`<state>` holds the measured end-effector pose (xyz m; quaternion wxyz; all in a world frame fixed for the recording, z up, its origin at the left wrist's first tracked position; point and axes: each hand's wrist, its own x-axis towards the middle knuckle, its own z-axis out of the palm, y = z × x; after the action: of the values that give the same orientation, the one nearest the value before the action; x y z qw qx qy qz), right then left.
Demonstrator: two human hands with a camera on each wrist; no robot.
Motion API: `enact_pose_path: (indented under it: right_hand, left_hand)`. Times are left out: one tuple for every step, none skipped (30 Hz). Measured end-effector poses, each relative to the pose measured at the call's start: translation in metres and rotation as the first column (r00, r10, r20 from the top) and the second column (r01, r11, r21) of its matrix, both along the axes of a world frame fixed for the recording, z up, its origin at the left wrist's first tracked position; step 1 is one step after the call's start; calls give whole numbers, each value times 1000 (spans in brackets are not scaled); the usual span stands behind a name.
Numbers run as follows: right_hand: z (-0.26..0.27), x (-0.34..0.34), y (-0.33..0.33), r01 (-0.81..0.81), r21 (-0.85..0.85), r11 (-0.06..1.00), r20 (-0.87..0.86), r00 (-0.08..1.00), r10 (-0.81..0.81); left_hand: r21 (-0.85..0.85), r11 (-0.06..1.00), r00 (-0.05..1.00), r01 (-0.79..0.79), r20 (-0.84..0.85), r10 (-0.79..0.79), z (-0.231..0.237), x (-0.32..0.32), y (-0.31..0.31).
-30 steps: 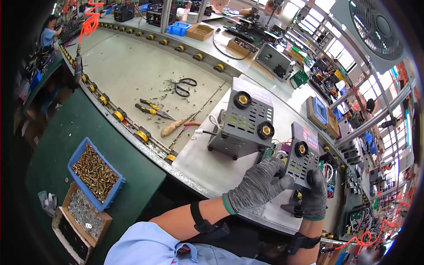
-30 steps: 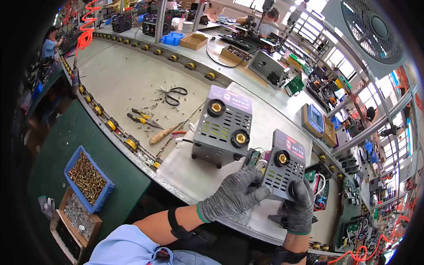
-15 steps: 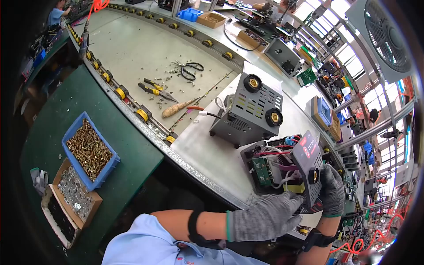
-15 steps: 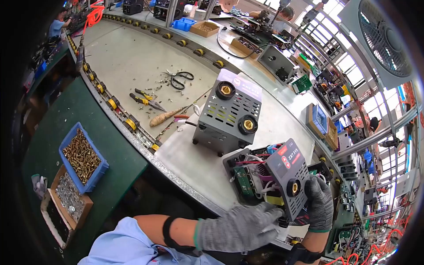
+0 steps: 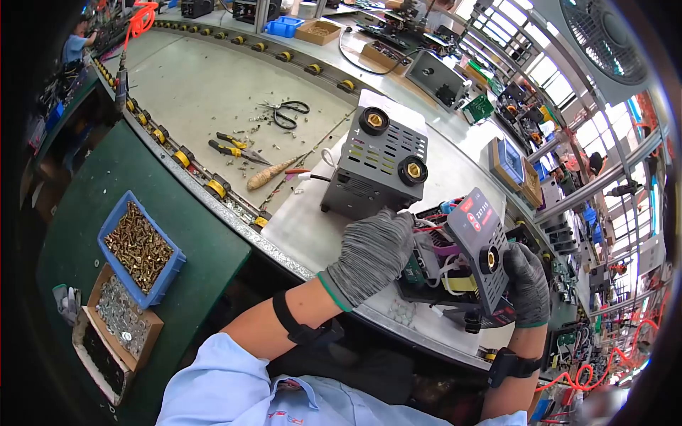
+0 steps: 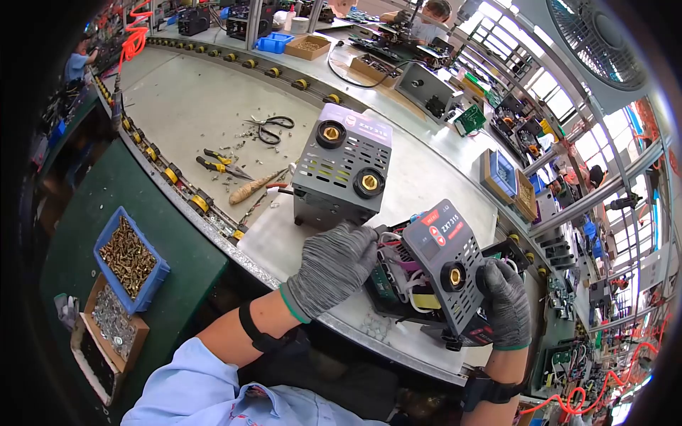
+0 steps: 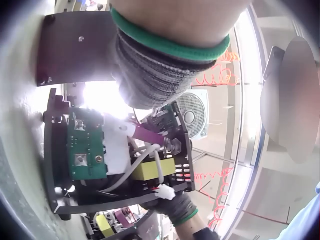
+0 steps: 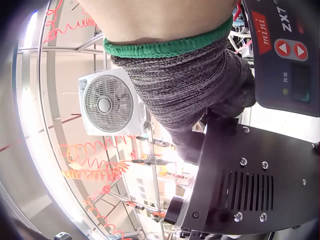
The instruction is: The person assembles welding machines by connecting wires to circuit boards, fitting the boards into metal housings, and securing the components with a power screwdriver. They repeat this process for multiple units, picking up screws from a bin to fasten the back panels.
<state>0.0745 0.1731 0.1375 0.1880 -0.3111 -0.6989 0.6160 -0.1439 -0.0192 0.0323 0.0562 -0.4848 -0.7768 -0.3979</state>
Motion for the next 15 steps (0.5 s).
enact_pose_path:
  right_hand:
    - [-2,-3,-3,20,11,1000,-20,1000,-20]
    - [-1,-4,-2,20,10,1000,-21,1000,-19]
    - [0,-4,-2,12,26,1000,4,1000,-12]
    - [0,-3,-2,4,42,999,29,1000,-5]
    - [0,-2,-3,5,42,999,28,1000,-7]
    - [-2,-2,-5,2,58,998,-1,1000,-2]
    - [-3,-2,-8,-1,74,997,-31,1000,3]
    - [-1,-6,-17,2,76,997,-36,999,0]
    - [2,-13,-32,63,42,997,-65,996,-60]
    - [4,-18,-44,123,9,992,-93,988,-122]
    - [0,-23,-50,166,3,986,-123,979,-164]
    - [-4,-19,-44,166,6,986,-125,979,-164]
    - [-8,-12,-36,173,60,983,-74,983,-168]
    - [-12,-9,-32,176,113,978,-23,984,-175]
    - [-15,-13,-35,189,155,970,-50,982,-183]
  left_hand:
    - [123,992,998,-23,57,16,2,0,-3]
    - [242,969,993,-53,116,25,5,1,-6]
    - [242,969,993,-53,115,26,8,4,-7]
    - [332,940,992,-77,116,40,11,8,-8]
    - [420,902,992,-98,117,54,15,12,-9]
    - [421,902,992,-96,114,52,23,16,-15]
    - [391,916,987,-88,159,27,31,21,-24]
    - [362,929,979,-78,204,2,35,27,-30]
    - [366,928,980,-73,199,-2,31,34,-35]
    - [377,925,967,38,219,-129,25,42,-40]
    - [390,909,938,146,236,-252,20,50,-44]
    - [393,908,939,147,234,-253,18,58,-46]
    - [443,881,953,165,159,-258,17,67,-45]
    - [490,852,963,185,82,-257,18,72,-43]
    - [442,877,938,191,182,-295,25,73,-43]
